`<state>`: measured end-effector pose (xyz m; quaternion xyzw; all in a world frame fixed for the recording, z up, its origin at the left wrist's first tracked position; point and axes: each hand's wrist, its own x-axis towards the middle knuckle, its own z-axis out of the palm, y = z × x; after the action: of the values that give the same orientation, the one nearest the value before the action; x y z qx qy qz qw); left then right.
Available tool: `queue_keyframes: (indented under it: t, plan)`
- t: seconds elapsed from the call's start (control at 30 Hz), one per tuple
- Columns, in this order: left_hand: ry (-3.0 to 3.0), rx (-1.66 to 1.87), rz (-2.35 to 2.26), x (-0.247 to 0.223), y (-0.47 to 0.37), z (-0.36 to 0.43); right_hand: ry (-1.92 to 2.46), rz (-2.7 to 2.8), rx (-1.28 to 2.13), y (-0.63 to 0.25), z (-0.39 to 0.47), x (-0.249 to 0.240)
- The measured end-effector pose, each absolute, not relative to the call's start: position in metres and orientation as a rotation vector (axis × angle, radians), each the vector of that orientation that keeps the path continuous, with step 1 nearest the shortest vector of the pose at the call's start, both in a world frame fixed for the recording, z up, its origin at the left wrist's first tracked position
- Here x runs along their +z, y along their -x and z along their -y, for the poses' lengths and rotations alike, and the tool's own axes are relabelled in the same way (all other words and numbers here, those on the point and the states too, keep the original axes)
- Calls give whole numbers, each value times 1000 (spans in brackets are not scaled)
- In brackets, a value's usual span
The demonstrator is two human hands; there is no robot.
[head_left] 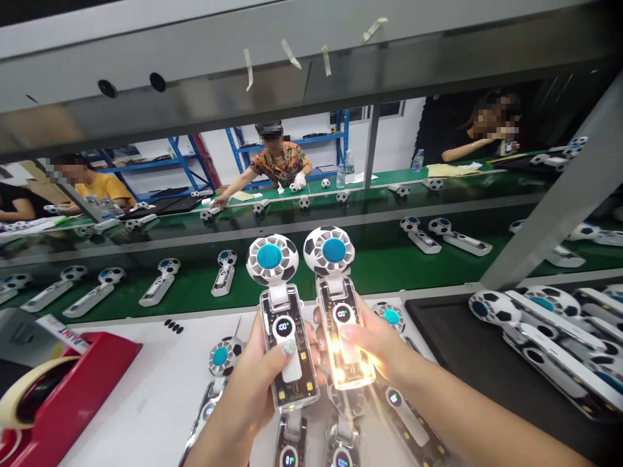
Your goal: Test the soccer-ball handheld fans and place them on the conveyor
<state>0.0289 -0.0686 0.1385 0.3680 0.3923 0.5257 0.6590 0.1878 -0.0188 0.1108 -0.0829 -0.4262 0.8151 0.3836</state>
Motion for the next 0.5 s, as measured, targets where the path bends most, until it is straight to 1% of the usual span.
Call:
queue_keyframes:
  t: [0.5]
  plan:
    - [-863, 1177, -873, 134, -22, 71, 224, 1160, 2046, -194, 18, 108]
